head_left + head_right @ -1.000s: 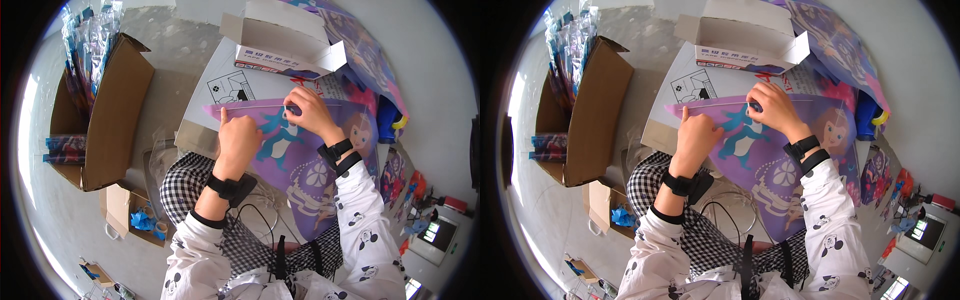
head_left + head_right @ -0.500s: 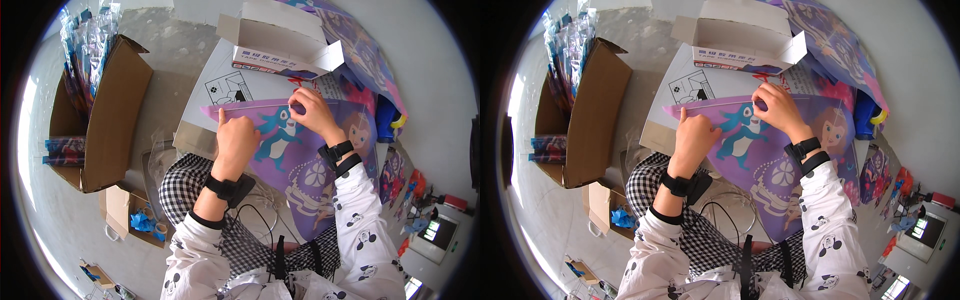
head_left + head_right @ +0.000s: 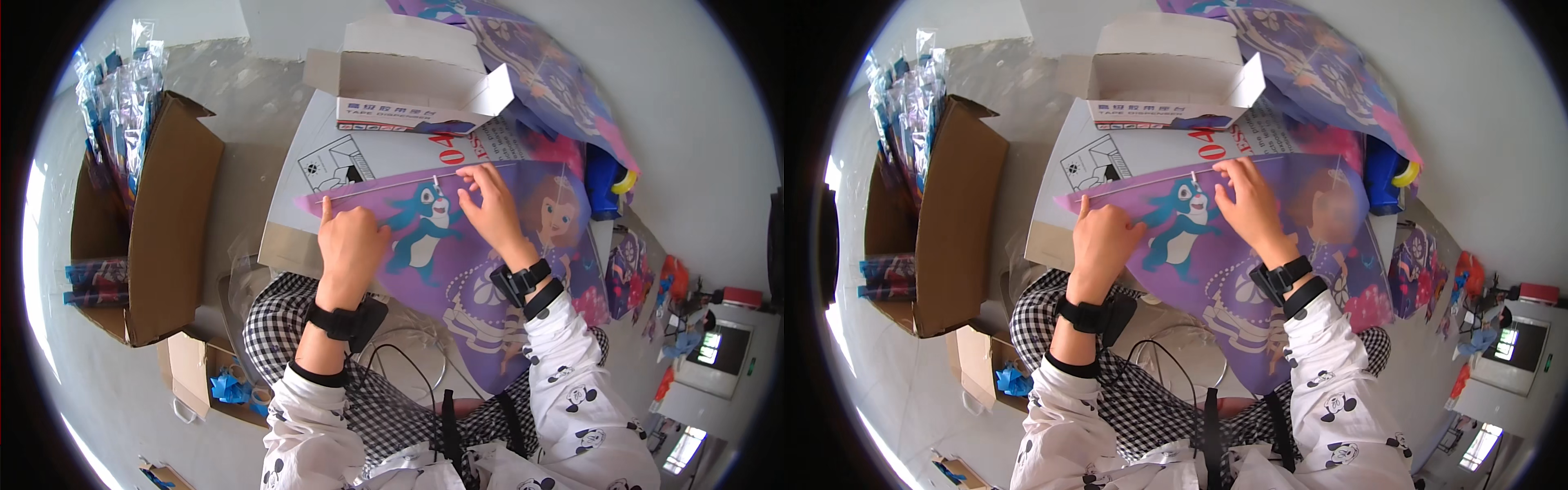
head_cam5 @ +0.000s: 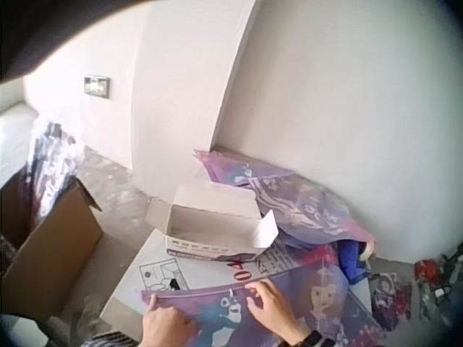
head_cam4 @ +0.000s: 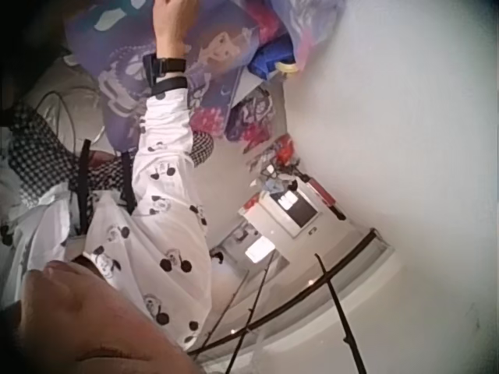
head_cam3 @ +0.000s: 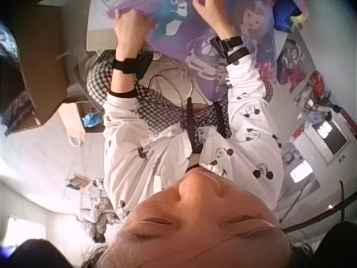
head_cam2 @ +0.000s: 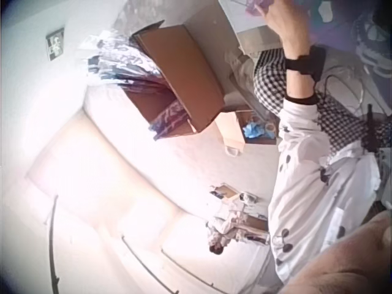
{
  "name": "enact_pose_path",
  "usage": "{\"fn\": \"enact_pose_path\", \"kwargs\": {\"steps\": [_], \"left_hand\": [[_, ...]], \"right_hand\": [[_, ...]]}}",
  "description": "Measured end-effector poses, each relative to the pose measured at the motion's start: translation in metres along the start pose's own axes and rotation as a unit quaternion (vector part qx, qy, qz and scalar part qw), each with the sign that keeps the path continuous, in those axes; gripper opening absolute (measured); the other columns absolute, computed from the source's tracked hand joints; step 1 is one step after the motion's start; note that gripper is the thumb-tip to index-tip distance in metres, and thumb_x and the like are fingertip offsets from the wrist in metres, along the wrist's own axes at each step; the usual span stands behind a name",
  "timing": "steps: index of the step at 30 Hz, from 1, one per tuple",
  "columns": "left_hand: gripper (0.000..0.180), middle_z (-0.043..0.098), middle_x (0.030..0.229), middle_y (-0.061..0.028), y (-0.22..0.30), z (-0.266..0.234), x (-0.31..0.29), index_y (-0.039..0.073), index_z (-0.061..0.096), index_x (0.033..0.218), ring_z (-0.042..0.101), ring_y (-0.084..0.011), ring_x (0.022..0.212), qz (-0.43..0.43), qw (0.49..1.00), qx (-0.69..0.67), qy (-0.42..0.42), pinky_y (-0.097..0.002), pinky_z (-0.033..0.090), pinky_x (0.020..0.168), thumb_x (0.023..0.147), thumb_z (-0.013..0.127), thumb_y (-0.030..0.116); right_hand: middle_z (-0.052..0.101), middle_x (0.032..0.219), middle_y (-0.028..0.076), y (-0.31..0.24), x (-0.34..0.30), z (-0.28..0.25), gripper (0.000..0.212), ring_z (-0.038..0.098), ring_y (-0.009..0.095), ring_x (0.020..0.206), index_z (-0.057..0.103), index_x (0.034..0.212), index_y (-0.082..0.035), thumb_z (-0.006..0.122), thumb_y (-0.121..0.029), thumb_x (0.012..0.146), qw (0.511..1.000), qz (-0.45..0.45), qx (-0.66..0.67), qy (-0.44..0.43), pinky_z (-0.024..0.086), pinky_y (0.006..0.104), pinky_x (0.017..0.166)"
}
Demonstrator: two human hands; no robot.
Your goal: Assembling a character-themed kite by attaching support rods and tape.
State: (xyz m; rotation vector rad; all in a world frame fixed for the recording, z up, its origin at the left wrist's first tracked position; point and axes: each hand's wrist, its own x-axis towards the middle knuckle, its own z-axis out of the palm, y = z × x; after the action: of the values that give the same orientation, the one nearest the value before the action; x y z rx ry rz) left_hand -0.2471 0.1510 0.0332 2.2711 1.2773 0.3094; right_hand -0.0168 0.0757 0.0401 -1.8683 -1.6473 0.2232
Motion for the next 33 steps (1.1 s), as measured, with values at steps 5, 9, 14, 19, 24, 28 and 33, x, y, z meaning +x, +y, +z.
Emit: {"fn": "enact_pose_path", "kwargs": {"steps": [5, 9, 14, 19, 24, 28, 33], "left_hand": [[0.025, 0.058, 0.054, -0.0093, 0.019, -0.008, 0.003, 0.002, 0.063, 0.061, 0.056, -0.0297, 0.053, 0.074, 0.985, -0.080, 0.131, -0.0444, 0.043, 0.100, 0.079, 0.071, 0.018], [0.021, 0.064, 0.083, -0.0096, 0.030, 0.015, 0.005, 0.003, 0.065, 0.099, 0.062, -0.0280, 0.081, 0.134, 0.978, -0.078, 0.141, -0.0410, 0.050, 0.078, 0.082, 0.069, 0.014], [0.049, 0.061, 0.098, -0.0106, 0.028, 0.036, 0.007, 0.002, 0.057, 0.127, 0.060, -0.0273, 0.094, 0.120, 0.986, 0.034, 0.114, -0.0361, 0.052, 0.076, 0.082, 0.070, 0.015], [0.055, 0.060, 0.099, -0.0105, 0.032, 0.036, 0.008, 0.002, 0.055, 0.131, 0.059, -0.0276, 0.096, 0.097, 0.990, 0.038, 0.095, -0.0358, 0.052, 0.078, 0.081, 0.072, 0.017], [0.056, 0.061, 0.098, -0.0110, 0.021, 0.034, 0.008, 0.003, 0.055, 0.130, 0.059, -0.0290, 0.094, 0.086, 0.992, 0.014, 0.092, -0.0371, 0.052, 0.078, 0.079, 0.074, 0.015], [0.059, 0.061, 0.097, -0.0113, 0.020, 0.026, 0.010, 0.003, 0.055, 0.130, 0.059, -0.0303, 0.094, 0.080, 0.993, 0.003, 0.084, -0.0386, 0.051, 0.078, 0.076, 0.076, 0.011], [0.058, 0.061, 0.097, -0.0120, 0.024, 0.029, 0.015, 0.004, 0.056, 0.130, 0.059, -0.0307, 0.093, 0.077, 0.993, 0.000, 0.089, -0.0386, 0.050, 0.079, 0.075, 0.076, 0.009]], "right_hand": [[0.054, 0.088, 0.007, 0.008, -0.023, 0.009, 0.039, 0.056, 0.022, 0.069, 0.056, 0.120, -0.007, 0.064, 0.000, 0.083, 0.991, 0.097, 0.096, 0.008, 0.048, 0.0333, 0.063], [0.054, 0.086, 0.008, 0.014, -0.025, 0.015, 0.041, 0.057, 0.024, 0.069, 0.056, 0.125, -0.009, 0.063, -0.002, 0.085, 0.991, 0.093, 0.087, 0.036, 0.048, 0.0347, 0.063], [0.056, 0.087, 0.010, 0.011, -0.022, 0.021, 0.037, 0.060, 0.029, 0.073, 0.060, 0.124, -0.010, 0.063, -0.008, 0.088, 0.993, 0.106, 0.019, 0.054, 0.049, 0.0388, 0.065], [0.056, 0.085, 0.009, 0.017, -0.025, 0.022, 0.039, 0.057, 0.024, 0.069, 0.060, 0.125, -0.011, 0.065, -0.006, 0.086, 0.992, 0.099, 0.020, 0.076, 0.048, 0.0347, 0.063], [0.058, 0.095, 0.010, 0.008, -0.030, 0.014, 0.044, 0.059, 0.023, 0.076, 0.057, 0.129, -0.009, 0.067, -0.006, 0.086, 0.994, 0.071, 0.049, 0.070, 0.049, 0.0334, 0.070], [0.052, 0.129, 0.021, 0.033, -0.059, -0.020, 0.048, 0.050, 0.039, 0.120, 0.048, 0.132, 0.000, 0.064, -0.017, 0.090, 0.983, 0.097, -0.085, 0.133, 0.039, 0.0471, 0.103], [0.039, 0.147, 0.024, 0.091, -0.137, -0.058, 0.065, 0.037, 0.039, 0.137, 0.032, 0.147, -0.001, 0.059, -0.031, 0.096, 0.964, 0.149, -0.215, 0.047, 0.031, 0.0488, 0.112]]}}
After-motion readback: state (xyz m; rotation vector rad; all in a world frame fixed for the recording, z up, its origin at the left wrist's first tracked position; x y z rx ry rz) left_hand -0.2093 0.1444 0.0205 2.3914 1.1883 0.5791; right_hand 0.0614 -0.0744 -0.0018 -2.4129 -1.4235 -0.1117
